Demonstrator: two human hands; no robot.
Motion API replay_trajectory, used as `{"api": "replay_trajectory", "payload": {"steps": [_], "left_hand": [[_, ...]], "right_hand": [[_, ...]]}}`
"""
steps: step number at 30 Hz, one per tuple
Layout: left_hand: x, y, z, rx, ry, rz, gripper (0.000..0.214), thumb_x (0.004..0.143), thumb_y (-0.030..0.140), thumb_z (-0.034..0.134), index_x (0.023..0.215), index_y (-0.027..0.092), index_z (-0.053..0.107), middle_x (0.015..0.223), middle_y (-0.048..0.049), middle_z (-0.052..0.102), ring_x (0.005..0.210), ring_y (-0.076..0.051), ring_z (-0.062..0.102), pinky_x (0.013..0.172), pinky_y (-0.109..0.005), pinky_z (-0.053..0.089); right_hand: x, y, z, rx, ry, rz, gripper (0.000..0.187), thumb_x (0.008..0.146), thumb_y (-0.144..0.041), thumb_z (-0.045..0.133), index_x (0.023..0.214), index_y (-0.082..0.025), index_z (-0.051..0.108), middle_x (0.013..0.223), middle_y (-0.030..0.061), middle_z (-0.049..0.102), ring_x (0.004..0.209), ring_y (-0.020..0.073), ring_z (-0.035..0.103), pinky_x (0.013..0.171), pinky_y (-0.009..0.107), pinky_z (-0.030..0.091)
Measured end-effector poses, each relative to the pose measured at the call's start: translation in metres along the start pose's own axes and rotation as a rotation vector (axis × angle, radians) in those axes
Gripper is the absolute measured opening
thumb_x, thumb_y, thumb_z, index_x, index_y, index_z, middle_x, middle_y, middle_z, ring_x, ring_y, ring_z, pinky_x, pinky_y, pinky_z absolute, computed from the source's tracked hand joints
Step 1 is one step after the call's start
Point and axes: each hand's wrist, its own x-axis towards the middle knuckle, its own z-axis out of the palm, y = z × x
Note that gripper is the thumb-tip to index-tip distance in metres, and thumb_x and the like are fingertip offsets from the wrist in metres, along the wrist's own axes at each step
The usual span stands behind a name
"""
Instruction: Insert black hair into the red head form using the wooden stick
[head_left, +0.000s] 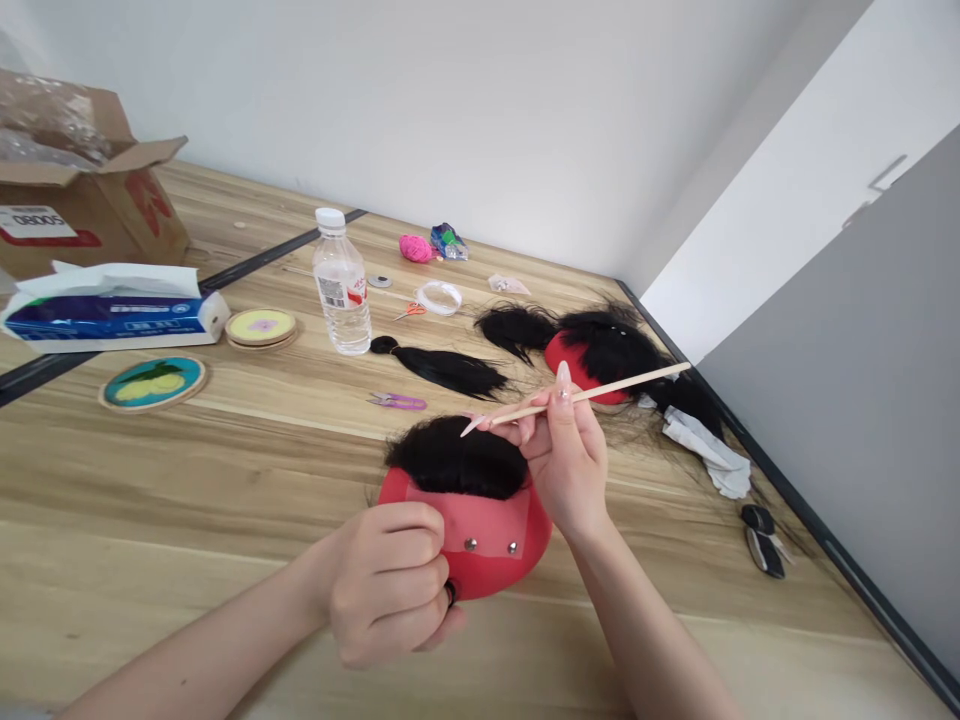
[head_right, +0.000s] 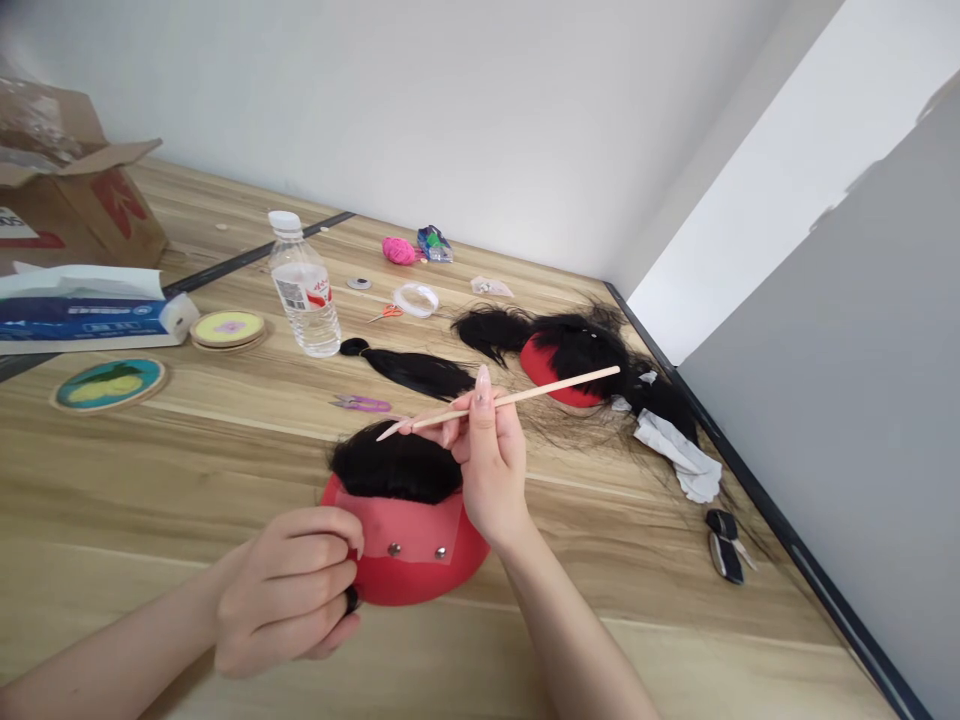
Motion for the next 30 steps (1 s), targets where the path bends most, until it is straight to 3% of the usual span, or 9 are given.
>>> {"api": "replay_trajectory", "payload": {"steps": [5, 8, 12, 18, 24, 27, 30], "left_hand": [[-0.001, 0.000, -0.001, -0.018, -0.037, -0.036, 0.033, 0.089, 0.014, 0.063, 0.057, 0.016, 0.058, 0.059, 0.0015, 0.063, 0.054, -0.009, 0.054, 0.069, -0.024, 0.063], [-0.001, -0.001, -0.001, -0.010, -0.024, -0.025, 0.035, 0.092, 0.013, 0.056, 0.057, 0.015, 0.057, 0.058, 0.0008, 0.063, 0.053, -0.008, 0.055, 0.068, -0.024, 0.063], [0.001, -0.002, -0.002, 0.004, -0.020, -0.024, 0.035, 0.092, 0.013, 0.056, 0.057, 0.015, 0.057, 0.056, 0.0013, 0.063, 0.052, -0.009, 0.056, 0.067, -0.023, 0.063], [0.004, -0.003, -0.005, 0.034, -0.049, -0.049, 0.041, 0.095, 0.011, 0.048, 0.055, 0.015, 0.056, 0.055, 0.0013, 0.063, 0.052, -0.008, 0.055, 0.069, -0.021, 0.061], [0.009, -0.005, -0.007, 0.062, 0.004, -0.043, 0.045, 0.097, 0.013, 0.045, 0.053, 0.016, 0.055, 0.052, 0.0016, 0.060, 0.051, -0.008, 0.050, 0.066, -0.019, 0.060], [0.009, -0.004, -0.006, 0.070, 0.021, -0.029, 0.041, 0.095, 0.013, 0.048, 0.054, 0.016, 0.057, 0.054, 0.0014, 0.060, 0.052, -0.009, 0.051, 0.065, -0.021, 0.060], [0.006, -0.002, -0.004, 0.060, 0.030, 0.000, 0.040, 0.094, 0.013, 0.050, 0.055, 0.016, 0.058, 0.056, 0.0017, 0.060, 0.053, -0.009, 0.051, 0.064, -0.022, 0.059]], "right_hand": [[0.011, 0.016, -0.010, -0.027, -0.052, 0.096, 0.033, 0.086, -0.055, 0.067, 0.080, -0.024, 0.056, 0.060, -0.0057, 0.051, 0.066, 0.0181, 0.071, 0.071, 0.037, 0.061], [0.017, 0.019, -0.016, -0.049, -0.099, 0.184, 0.035, 0.083, -0.055, 0.071, 0.081, -0.023, 0.056, 0.061, -0.0063, 0.052, 0.066, 0.0181, 0.072, 0.073, 0.037, 0.061], [0.021, 0.021, -0.023, -0.128, -0.073, 0.184, 0.041, 0.079, -0.061, 0.070, 0.083, -0.023, 0.055, 0.063, -0.0063, 0.053, 0.071, 0.0202, 0.074, 0.078, 0.038, 0.060], [0.027, 0.033, -0.037, -0.481, -0.033, 0.100, 0.042, 0.090, -0.064, 0.053, 0.088, -0.022, 0.054, 0.064, -0.0029, 0.060, 0.073, 0.0209, 0.074, 0.078, 0.035, 0.057], [0.030, 0.016, -0.042, -0.733, 0.045, -0.190, 0.033, 0.096, -0.050, 0.053, 0.088, -0.020, 0.063, 0.073, 0.0029, 0.071, 0.079, 0.0205, 0.071, 0.084, 0.038, 0.053], [0.020, -0.004, -0.031, -0.599, 0.082, -0.270, 0.026, 0.092, -0.043, 0.062, 0.079, -0.020, 0.063, 0.068, 0.0001, 0.065, 0.072, 0.0183, 0.070, 0.075, 0.033, 0.055], [0.002, -0.017, -0.015, -0.360, -0.134, -0.184, 0.025, 0.097, -0.037, 0.056, 0.078, -0.021, 0.059, 0.058, -0.0047, 0.057, 0.052, 0.0135, 0.064, 0.060, 0.029, 0.055]]}}
